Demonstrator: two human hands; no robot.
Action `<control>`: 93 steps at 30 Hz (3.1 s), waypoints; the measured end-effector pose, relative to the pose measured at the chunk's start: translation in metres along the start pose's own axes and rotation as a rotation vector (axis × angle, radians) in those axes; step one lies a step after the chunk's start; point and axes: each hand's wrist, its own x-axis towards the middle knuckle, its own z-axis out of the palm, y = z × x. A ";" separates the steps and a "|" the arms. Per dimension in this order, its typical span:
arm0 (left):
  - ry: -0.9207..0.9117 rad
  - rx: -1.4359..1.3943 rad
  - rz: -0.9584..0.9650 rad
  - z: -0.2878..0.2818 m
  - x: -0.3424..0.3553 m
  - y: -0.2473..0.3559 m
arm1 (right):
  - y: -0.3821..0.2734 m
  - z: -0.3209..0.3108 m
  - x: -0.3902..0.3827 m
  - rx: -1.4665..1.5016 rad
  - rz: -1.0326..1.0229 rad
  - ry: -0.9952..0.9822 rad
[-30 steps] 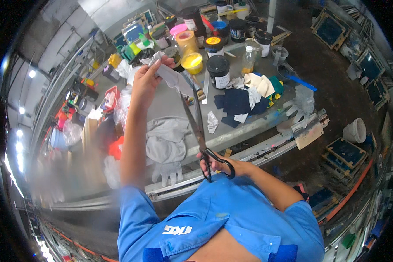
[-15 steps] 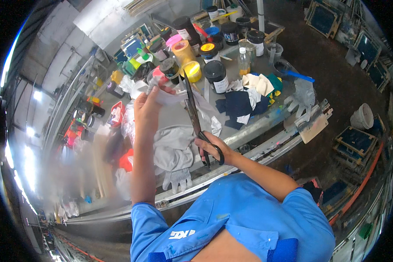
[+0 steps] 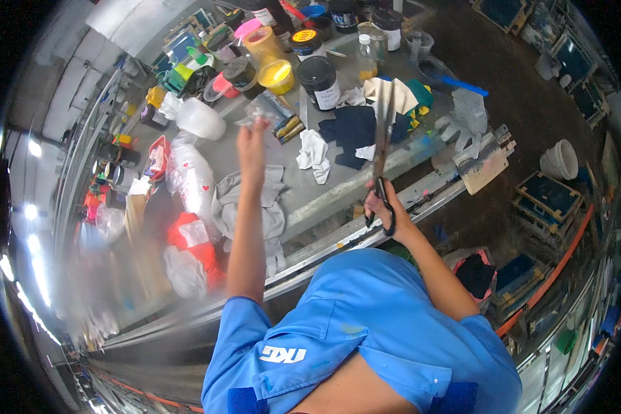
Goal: The person uses large shears to cut a grey sweatshirt and a red t-shirt into strips on a metal workbench. They repeatedly unfold, fold, and cut the garments into long, narrow pieces, handling the fabric and tools with both hands.
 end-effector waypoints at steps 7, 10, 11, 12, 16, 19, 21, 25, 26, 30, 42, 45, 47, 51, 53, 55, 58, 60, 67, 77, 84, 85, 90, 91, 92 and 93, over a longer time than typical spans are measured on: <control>-0.168 0.696 0.217 0.061 -0.004 -0.165 | 0.002 -0.032 -0.093 -0.196 0.249 0.288; 0.110 0.689 0.495 0.060 0.019 -0.175 | -0.019 -0.050 -0.140 -0.629 0.232 0.399; 0.110 0.658 0.468 0.068 0.026 -0.149 | -0.015 -0.061 -0.161 -0.750 0.215 0.435; 0.116 0.634 0.441 0.074 0.034 -0.117 | -0.012 -0.067 -0.180 -0.821 0.264 0.504; 0.070 -0.024 0.287 0.093 0.041 -0.041 | 0.003 -0.076 -0.232 -0.807 0.432 0.705; -0.258 0.101 0.161 0.088 0.057 -0.082 | 0.033 -0.089 -0.258 -0.768 0.543 0.771; -0.494 0.254 0.113 0.087 0.050 -0.103 | 0.097 -0.113 -0.300 -0.573 0.588 0.877; -0.450 0.555 -0.021 0.042 0.010 -0.150 | 0.107 -0.111 -0.290 -0.546 0.938 0.803; -0.445 0.508 -0.060 0.027 -0.008 -0.174 | 0.118 -0.119 -0.294 -0.614 1.039 0.764; -0.278 0.874 0.545 0.058 -0.056 -0.139 | 0.204 -0.158 -0.353 -0.689 1.371 0.670; -0.277 0.150 0.558 0.284 -0.033 0.114 | 0.287 -0.314 -0.349 -0.565 1.155 0.483; -0.289 0.241 0.948 0.373 0.014 0.156 | 0.321 -0.340 -0.351 -0.603 1.014 0.547; -0.337 0.202 1.102 0.446 0.056 0.162 | 0.290 -0.341 -0.327 -0.388 0.983 0.700; -0.640 0.569 0.968 0.559 0.175 0.078 | 0.238 -0.342 -0.308 -0.170 0.860 0.860; -0.614 0.732 1.041 0.574 0.214 0.050 | 0.222 -0.345 -0.311 -0.106 0.875 0.870; -0.600 0.425 0.741 0.599 0.208 0.060 | 0.220 -0.347 -0.326 0.031 1.050 0.880; -0.645 0.369 0.687 0.579 0.178 0.086 | 0.220 -0.349 -0.352 0.181 1.363 0.831; -0.583 0.330 0.638 0.518 0.168 0.088 | 0.216 -0.365 -0.359 0.159 1.516 0.733; -0.419 0.106 0.370 0.351 0.073 0.071 | 0.199 -0.439 -0.306 -0.193 1.259 0.557; 0.172 0.149 -0.224 0.059 -0.174 -0.047 | 0.146 -0.372 -0.221 -0.543 1.050 0.270; 0.317 0.499 -0.274 -0.035 -0.269 -0.079 | 0.118 -0.280 -0.224 -0.635 0.957 0.116; 0.321 0.551 -0.212 -0.044 -0.253 -0.073 | 0.116 -0.270 -0.218 -0.636 0.932 0.104; 0.387 0.827 0.112 -0.061 -0.173 -0.088 | 0.095 -0.235 -0.234 -0.657 0.879 0.062; 0.372 0.872 0.130 -0.062 -0.156 -0.093 | 0.092 -0.229 -0.238 -0.659 0.873 0.056; 0.357 0.916 0.146 -0.063 -0.146 -0.095 | 0.090 -0.226 -0.241 -0.663 0.865 0.052; 0.308 0.978 0.116 -0.065 -0.138 -0.102 | 0.088 -0.221 -0.244 -0.664 0.856 0.053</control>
